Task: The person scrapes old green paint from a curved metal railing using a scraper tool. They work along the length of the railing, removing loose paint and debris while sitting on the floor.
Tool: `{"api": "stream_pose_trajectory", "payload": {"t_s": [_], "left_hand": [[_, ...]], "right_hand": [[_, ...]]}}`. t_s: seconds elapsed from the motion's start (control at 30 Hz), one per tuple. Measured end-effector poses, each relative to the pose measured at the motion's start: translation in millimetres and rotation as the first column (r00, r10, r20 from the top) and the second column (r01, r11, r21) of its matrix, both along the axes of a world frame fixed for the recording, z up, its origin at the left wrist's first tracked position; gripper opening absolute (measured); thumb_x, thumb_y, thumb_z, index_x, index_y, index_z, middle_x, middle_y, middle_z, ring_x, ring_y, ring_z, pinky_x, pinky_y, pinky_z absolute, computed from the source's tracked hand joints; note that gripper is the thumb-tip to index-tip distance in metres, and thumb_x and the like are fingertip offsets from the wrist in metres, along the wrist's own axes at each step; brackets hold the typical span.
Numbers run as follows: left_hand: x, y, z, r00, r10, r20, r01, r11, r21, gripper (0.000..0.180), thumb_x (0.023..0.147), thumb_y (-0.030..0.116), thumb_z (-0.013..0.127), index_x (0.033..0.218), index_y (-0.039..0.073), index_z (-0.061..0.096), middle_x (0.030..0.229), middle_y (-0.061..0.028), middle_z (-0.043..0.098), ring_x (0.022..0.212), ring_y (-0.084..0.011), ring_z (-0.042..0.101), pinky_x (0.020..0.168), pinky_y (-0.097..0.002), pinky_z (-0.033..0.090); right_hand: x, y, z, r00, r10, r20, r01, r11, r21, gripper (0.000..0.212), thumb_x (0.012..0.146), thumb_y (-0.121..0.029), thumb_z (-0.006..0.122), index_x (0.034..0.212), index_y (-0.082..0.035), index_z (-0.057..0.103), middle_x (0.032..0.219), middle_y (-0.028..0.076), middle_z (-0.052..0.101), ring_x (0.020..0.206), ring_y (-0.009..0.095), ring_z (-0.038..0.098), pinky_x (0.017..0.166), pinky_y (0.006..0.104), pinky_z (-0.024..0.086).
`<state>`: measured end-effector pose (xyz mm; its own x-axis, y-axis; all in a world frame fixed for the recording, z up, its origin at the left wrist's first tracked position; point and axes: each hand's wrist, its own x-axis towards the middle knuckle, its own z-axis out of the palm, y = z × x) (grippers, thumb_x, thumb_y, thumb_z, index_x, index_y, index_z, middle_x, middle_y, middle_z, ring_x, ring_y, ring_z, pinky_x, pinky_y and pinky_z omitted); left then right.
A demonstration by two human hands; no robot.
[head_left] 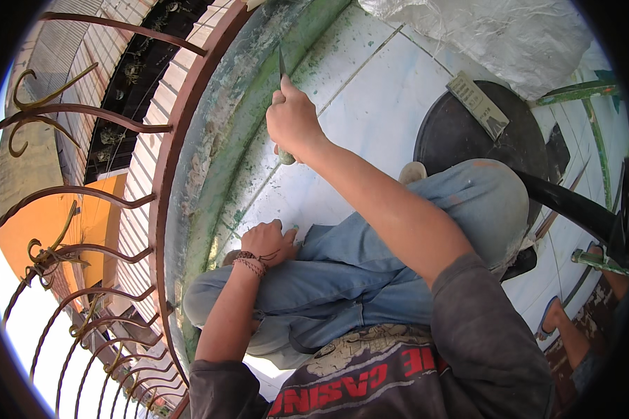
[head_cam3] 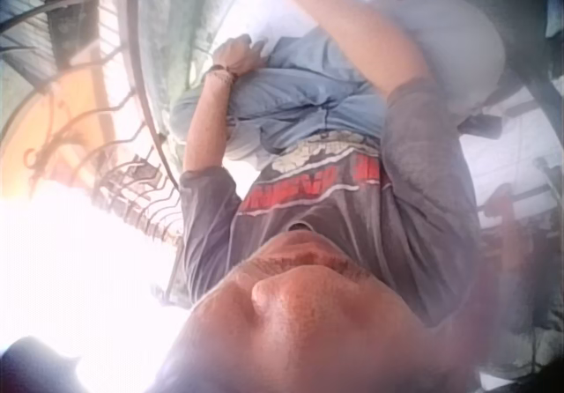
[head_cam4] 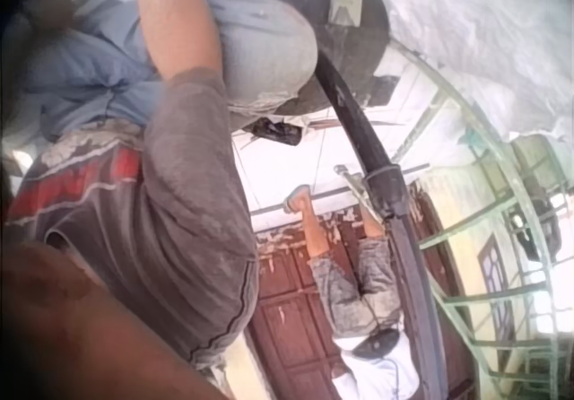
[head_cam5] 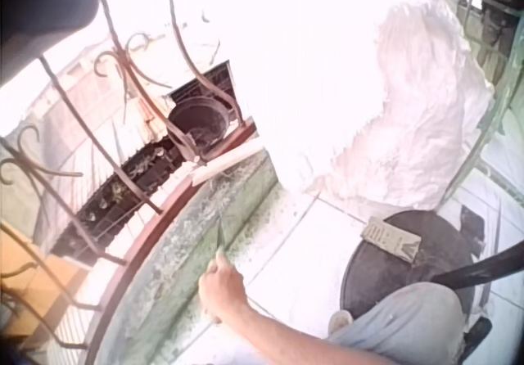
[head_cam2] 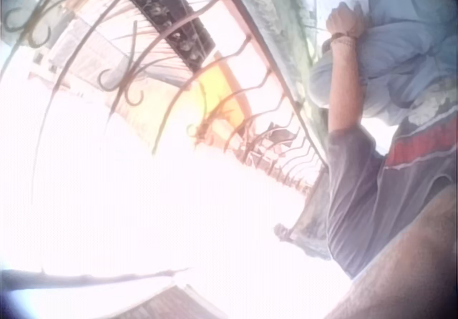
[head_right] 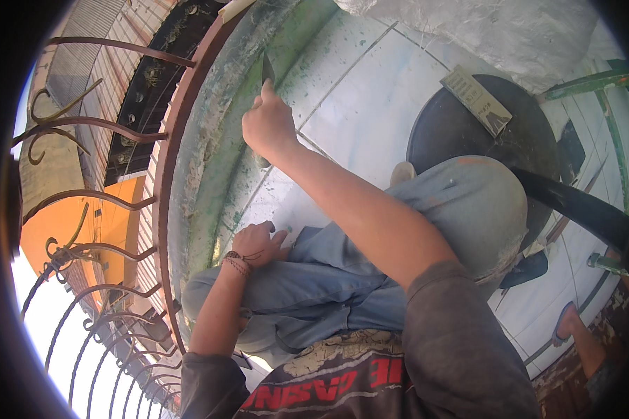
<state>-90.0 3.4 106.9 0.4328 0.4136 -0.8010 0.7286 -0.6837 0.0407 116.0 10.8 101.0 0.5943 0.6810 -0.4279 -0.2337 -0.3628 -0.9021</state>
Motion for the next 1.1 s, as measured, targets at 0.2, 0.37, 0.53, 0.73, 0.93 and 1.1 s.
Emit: {"api": "stream_pose_trajectory", "payload": {"t_s": [0.2, 0.37, 0.53, 0.73, 0.93, 1.1], "left_hand": [[1.8, -0.7, 1.4, 1.000, 0.000, -0.001, 0.000, 1.000, 0.003, 0.050, 0.091, 0.049, 0.055, 0.101, 0.002, 0.070, 0.094, -0.0250, 0.070, 0.094, -0.0401, 0.066, 0.086, -0.0484, 0.051], [0.3, -0.4, -0.2, 1.000, 0.013, 0.004, -0.013, 1.000, -0.002, 0.051, 0.090, 0.049, 0.056, 0.102, 0.002, 0.070, 0.095, -0.0253, 0.070, 0.094, -0.0404, 0.066, 0.087, -0.0483, 0.051], [0.2, 0.6, -0.6, 1.000, -0.012, -0.005, 0.012, 1.000, 0.000, 0.050, 0.090, 0.049, 0.056, 0.102, 0.002, 0.070, 0.095, -0.0254, 0.070, 0.094, -0.0404, 0.066, 0.087, -0.0481, 0.051], [1.8, 0.3, -1.4, 1.000, -0.019, 0.005, 0.019, 1.000, -0.003, 0.050, 0.090, 0.048, 0.056, 0.103, 0.002, 0.070, 0.095, -0.0253, 0.070, 0.094, -0.0405, 0.066, 0.086, -0.0479, 0.051], [0.9, -0.2, -1.7, 1.000, -0.002, 0.006, 0.002, 1.000, 0.003, 0.050, 0.090, 0.048, 0.056, 0.101, 0.002, 0.070, 0.095, -0.0252, 0.070, 0.095, -0.0409, 0.066, 0.086, -0.0483, 0.051], [-0.7, 0.1, -1.7, 1.000, -0.002, 0.012, 0.002, 1.000, 0.002, 0.050, 0.090, 0.049, 0.055, 0.101, 0.002, 0.070, 0.094, -0.0250, 0.070, 0.095, -0.0405, 0.066, 0.086, -0.0483, 0.051]], "right_hand": [[-4.8, 0.8, 7.1, 0.995, -0.001, -0.096, 0.000, 1.000, -0.016, 0.058, 0.097, -0.013, 0.037, 0.151, -0.001, 0.023, 0.120, 0.022, 0.059, 0.074, 0.030, 0.062, 0.063, 0.0397, 0.052], [9.5, -1.6, 5.3, 0.984, -0.023, -0.176, 0.027, 1.000, 0.015, 0.066, 0.090, -0.006, 0.048, 0.149, 0.006, 0.022, 0.128, 0.027, 0.056, 0.114, 0.036, 0.060, 0.096, 0.0400, 0.050], [3.6, 1.1, 0.8, 0.989, -0.028, -0.143, 0.032, 0.999, 0.022, 0.064, 0.091, -0.006, 0.045, 0.149, 0.006, 0.022, 0.129, 0.027, 0.055, 0.117, 0.036, 0.058, 0.094, 0.0397, 0.051], [4.7, 2.4, -2.6, 0.998, -0.028, -0.065, 0.028, 1.000, 0.000, 0.062, 0.091, -0.006, 0.041, 0.149, 0.006, 0.023, 0.130, 0.024, 0.056, 0.112, 0.034, 0.062, 0.078, 0.0399, 0.058], [3.3, 0.2, 3.4, 0.990, -0.041, -0.136, 0.043, 0.999, 0.011, 0.061, 0.092, -0.006, 0.041, 0.149, 0.007, 0.023, 0.130, 0.026, 0.055, 0.112, 0.038, 0.061, 0.093, 0.0413, 0.053], [4.4, 2.3, -4.0, 0.995, -0.052, -0.083, 0.055, 0.998, 0.036, 0.063, 0.091, -0.006, 0.043, 0.149, 0.007, 0.022, 0.129, 0.027, 0.055, 0.113, 0.038, 0.060, 0.093, 0.0415, 0.052]]}}
